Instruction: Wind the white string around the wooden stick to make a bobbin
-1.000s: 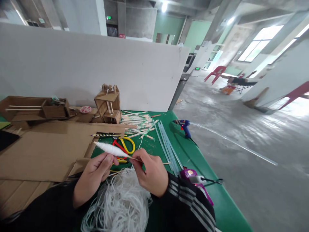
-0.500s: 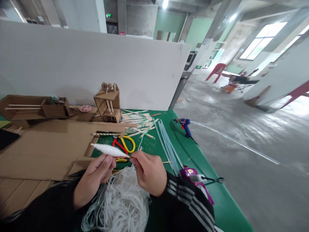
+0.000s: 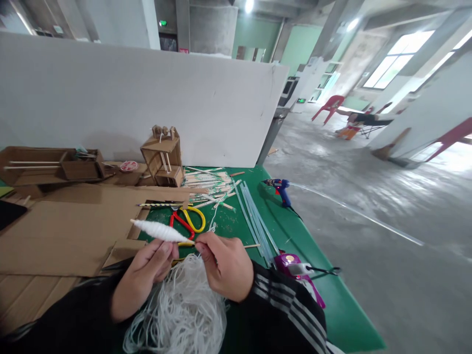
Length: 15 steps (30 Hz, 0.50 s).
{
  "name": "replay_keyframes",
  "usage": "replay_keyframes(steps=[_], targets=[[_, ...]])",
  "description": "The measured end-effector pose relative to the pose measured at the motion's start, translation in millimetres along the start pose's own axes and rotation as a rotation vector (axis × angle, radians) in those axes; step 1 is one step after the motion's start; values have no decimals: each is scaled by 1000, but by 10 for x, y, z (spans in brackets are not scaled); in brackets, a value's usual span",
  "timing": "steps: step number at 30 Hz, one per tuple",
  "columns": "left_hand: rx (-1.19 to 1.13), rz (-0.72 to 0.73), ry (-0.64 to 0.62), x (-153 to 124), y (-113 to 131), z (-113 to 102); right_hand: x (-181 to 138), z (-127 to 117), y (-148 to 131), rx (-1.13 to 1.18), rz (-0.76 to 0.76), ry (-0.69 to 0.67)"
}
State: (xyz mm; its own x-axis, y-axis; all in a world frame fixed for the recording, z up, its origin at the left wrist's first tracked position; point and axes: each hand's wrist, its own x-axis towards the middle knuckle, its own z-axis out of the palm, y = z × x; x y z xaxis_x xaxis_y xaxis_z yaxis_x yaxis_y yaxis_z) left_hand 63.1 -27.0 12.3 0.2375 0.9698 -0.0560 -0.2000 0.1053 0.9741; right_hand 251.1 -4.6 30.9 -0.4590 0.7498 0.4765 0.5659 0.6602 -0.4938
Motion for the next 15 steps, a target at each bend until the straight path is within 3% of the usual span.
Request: replay_keyframes(steps=[4, 10, 15], targets=[[8, 5, -5, 0, 8, 5, -12, 14, -23, 61, 73, -22], [61, 14, 15, -19, -1, 13, 25, -23, -27, -9, -58, -17], [103, 9, 42, -21, -10, 11, -7, 9, -49, 22, 42, 1]])
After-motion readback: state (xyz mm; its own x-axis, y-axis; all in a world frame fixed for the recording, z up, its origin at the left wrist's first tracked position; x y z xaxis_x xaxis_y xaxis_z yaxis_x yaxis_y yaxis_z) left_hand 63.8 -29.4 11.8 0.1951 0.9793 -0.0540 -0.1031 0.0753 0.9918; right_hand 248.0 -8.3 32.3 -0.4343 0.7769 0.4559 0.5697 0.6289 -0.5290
